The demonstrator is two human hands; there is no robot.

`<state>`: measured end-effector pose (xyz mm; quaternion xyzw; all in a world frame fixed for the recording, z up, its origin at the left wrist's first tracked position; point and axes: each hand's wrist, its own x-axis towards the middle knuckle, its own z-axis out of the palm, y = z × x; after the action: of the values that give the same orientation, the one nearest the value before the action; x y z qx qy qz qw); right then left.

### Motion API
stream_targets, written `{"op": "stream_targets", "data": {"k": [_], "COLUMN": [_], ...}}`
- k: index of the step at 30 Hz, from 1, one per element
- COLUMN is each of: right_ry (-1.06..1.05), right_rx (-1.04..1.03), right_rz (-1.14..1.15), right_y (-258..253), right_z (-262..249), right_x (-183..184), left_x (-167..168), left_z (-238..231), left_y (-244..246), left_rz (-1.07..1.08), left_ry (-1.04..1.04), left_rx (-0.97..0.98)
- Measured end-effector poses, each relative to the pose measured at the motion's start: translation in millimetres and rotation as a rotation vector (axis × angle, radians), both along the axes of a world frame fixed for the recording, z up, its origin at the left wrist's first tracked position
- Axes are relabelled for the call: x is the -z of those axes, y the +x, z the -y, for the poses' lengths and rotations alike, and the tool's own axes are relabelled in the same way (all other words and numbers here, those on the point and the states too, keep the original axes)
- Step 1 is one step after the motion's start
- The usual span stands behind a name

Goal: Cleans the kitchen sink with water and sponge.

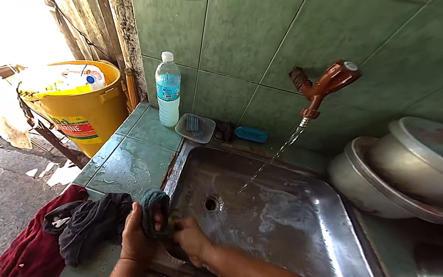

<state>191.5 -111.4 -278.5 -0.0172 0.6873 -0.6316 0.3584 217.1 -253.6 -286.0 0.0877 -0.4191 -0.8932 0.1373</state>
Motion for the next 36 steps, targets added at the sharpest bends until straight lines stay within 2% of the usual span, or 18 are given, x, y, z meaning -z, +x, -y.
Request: {"op": "stream_targets", "data": {"k": [3,6,9,11,13,15,17,20,23,27,32,34,36], "right_ry": [0.010,0.052,0.135,0.176,0.270,0.418,0.498,0.350,0.295,0.541,0.793,1.016,1.192], "right_rx": [-0.076,0.095,0.318,0.381,0.370,0.265,0.049,-0.226,-0.510,-0.594,-0.538,-0.647,-0.812], "right_rz": [0.062,0.031,-0.035,-0.076,-0.120,-0.186,-0.147,-0.104,-0.146,-0.226,-0.153,-0.058,-0.037], "right_y": [6.3,-14.4,-85.8,-138.3,-156.5,-135.6,-94.3,-36.0,-19.1,-2.0,38.4,47.3,49.2], "right_z": [-4.4,6.5,13.7,10.0,13.0,16.4,11.3,-1.1,-20.8,-92.0,-283.2,-342.8,-376.5], "right_x": [-7.2,-9.2,2.2,10.2,8.0,0.9,-7.8,4.1,4.4,-2.0,-4.9,-22.7,-37.2], "left_x": [-1.7,-0.1,4.8,6.6,6.7,6.4,5.7,6.8,8.0,7.6,7.7,8.3,9.1], "left_z": [4.5,4.1,5.7,5.3,5.3,6.4,7.0,7.4,8.5,9.8,13.7,15.0,16.3], "left_y": [-2.0,-3.9,-5.4,-7.5,-7.7,-8.9,-9.9,-12.3,-14.0,-13.3,-11.0,-9.9,-10.3], "left_rz": [-0.056,-0.097,-0.128,-0.133,-0.127,-0.120,-0.123,-0.149,-0.151,-0.123,-0.116,-0.108,-0.107], "left_ry": [0.146,0.213,0.254,0.267,0.269,0.264,0.234,0.187,0.153,0.101,0.078,0.072,0.073], "left_rx": [0.078,0.105,0.175,0.200,0.210,0.211,0.221,0.252,0.266,0.264,0.307,0.316,0.332]}}
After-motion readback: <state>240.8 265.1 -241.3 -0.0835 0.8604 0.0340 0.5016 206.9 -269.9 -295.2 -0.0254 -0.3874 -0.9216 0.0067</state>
